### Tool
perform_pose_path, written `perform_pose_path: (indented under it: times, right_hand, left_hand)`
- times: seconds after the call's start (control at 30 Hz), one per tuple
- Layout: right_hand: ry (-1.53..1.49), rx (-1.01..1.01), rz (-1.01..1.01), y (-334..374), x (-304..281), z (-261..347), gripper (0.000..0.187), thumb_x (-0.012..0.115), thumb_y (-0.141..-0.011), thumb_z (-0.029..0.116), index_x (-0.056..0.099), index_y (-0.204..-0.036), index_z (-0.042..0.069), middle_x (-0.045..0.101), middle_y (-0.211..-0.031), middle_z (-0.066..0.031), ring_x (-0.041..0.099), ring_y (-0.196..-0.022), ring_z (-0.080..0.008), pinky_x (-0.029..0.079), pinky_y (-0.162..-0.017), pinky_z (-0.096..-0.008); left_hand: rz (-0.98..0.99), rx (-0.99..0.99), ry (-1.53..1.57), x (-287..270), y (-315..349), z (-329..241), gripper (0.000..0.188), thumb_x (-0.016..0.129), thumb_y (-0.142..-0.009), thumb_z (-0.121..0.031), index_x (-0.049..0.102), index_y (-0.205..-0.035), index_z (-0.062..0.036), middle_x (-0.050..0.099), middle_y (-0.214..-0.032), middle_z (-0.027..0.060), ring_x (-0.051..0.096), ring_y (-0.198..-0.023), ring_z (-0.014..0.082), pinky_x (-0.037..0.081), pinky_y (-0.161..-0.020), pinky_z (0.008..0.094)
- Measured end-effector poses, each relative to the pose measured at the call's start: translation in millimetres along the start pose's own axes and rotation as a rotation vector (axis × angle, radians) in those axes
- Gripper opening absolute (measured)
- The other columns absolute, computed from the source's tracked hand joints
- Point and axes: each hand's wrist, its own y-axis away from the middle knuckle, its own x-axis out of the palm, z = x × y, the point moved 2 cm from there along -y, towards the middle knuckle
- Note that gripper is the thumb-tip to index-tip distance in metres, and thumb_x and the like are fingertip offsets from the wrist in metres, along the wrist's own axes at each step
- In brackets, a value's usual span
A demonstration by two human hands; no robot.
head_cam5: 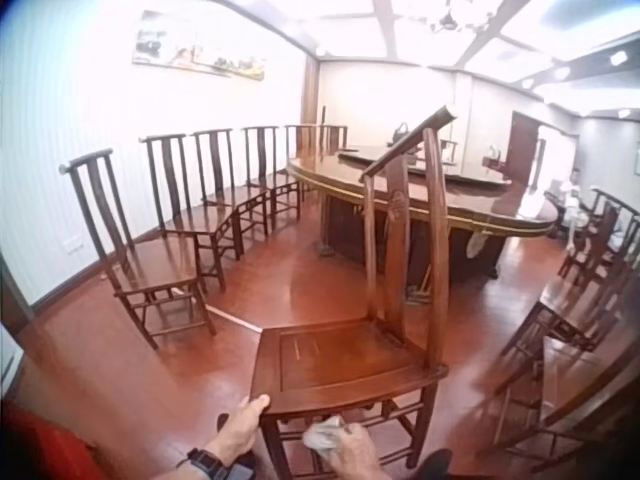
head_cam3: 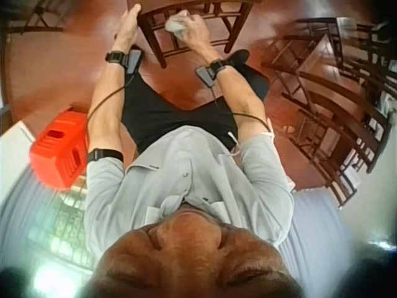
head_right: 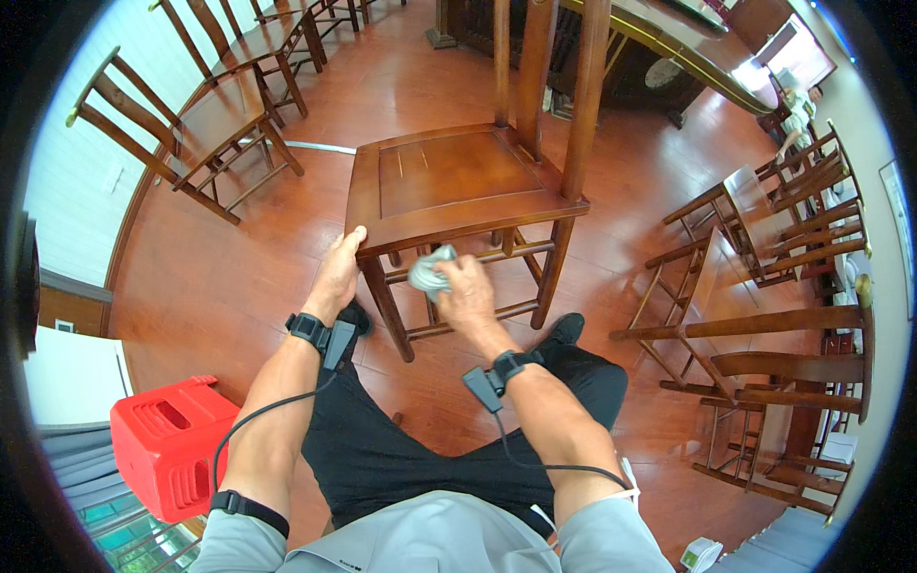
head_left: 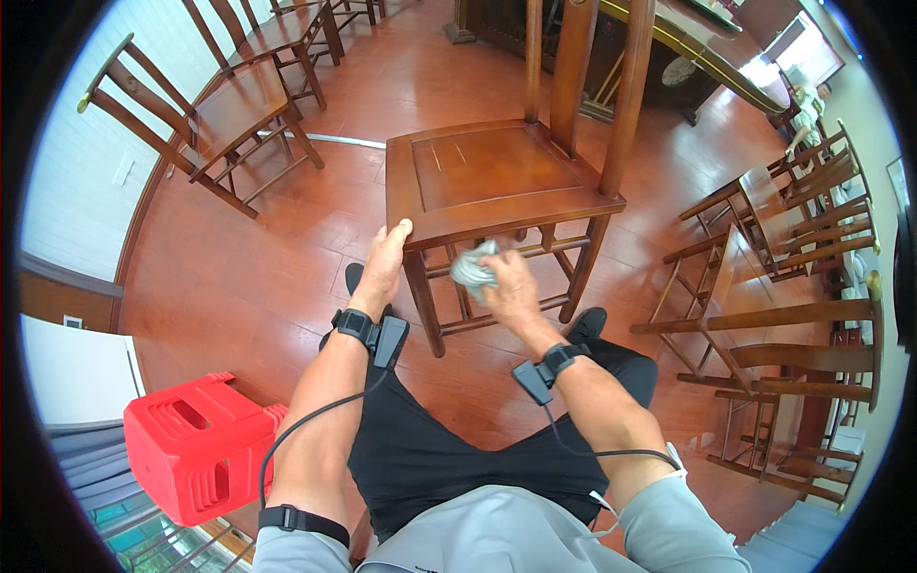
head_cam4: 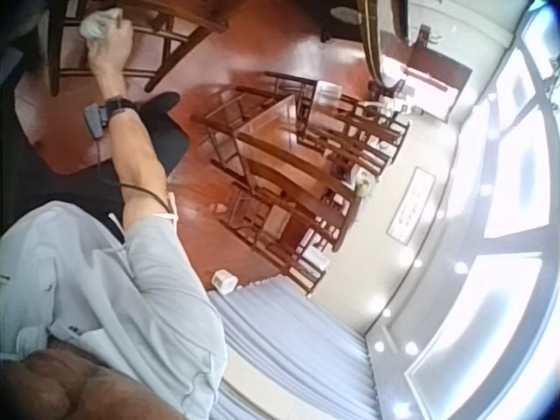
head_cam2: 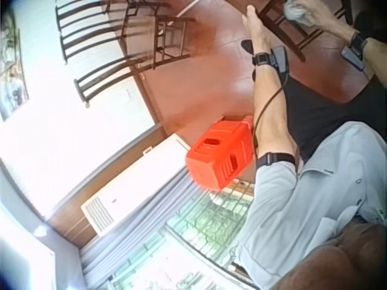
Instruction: Cleaning wooden chairs using a cloth.
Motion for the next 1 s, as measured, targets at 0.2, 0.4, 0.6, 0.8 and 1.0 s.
perform_pose_path:
  times: [0.2,0.4,0.6,0.8,1.0]
  right_hand:
    - [-0.423,0.506,-0.295,-9,-9,-21,0.041,0.064,-0.081,0.004,0.060,-0.122,0.000,0.061,-0.114,-0.0220,0.060,-0.108,-0.0351,0.048,-0.096,-0.0418]
    - [-0.141,0.429,-0.136,-5,33,18,0.062,0.064,-0.084,0.008,0.046,-0.143,0.003,0.054,-0.117,-0.0256,0.059,-0.106,-0.0453,0.050,-0.092,-0.0502]
    - [-0.016,0.340,0.045,10,17,9,0.062,0.065,-0.084,0.009,0.045,-0.144,0.004,0.051,-0.108,-0.0248,0.059,-0.099,-0.0466,0.050,-0.085,-0.0536]
    - [-0.322,0.242,0.152,3,13,66,0.047,0.061,-0.085,0.010,0.056,-0.130,0.003,0.058,-0.115,-0.0269,0.060,-0.109,-0.0440,0.050,-0.095,-0.0492]
    - [-0.213,0.172,0.050,-2,62,95,0.060,0.066,-0.079,0.003,0.048,-0.136,0.003,0.053,-0.114,-0.0243,0.056,-0.106,-0.0451,0.049,-0.091,-0.0497]
  left_hand:
    - [-0.080,-0.011,-0.049,-12,6,4,0.043,0.059,-0.100,-0.028,0.056,-0.130,0.0032,0.062,-0.126,0.0086,0.055,-0.117,0.0177,0.040,-0.105,0.0330]
    - [-0.047,0.006,-0.023,-16,-3,6,0.042,0.059,-0.098,-0.027,0.057,-0.127,0.0028,0.063,-0.123,0.0083,0.055,-0.115,0.0175,0.041,-0.104,0.0326]
    - [-0.061,0.002,-0.027,-17,-9,5,0.042,0.060,-0.098,-0.027,0.057,-0.127,0.0039,0.064,-0.121,0.0086,0.056,-0.113,0.0180,0.042,-0.103,0.0329]
    - [-0.051,-0.046,-0.019,-17,-3,7,0.042,0.061,-0.099,-0.026,0.057,-0.129,0.0025,0.064,-0.122,0.0101,0.057,-0.113,0.0178,0.042,-0.103,0.0333]
    - [-0.003,-0.114,-0.010,-10,-2,0,0.040,0.059,-0.100,-0.030,0.057,-0.125,0.0013,0.063,-0.120,0.0097,0.056,-0.114,0.0186,0.042,-0.103,0.0335]
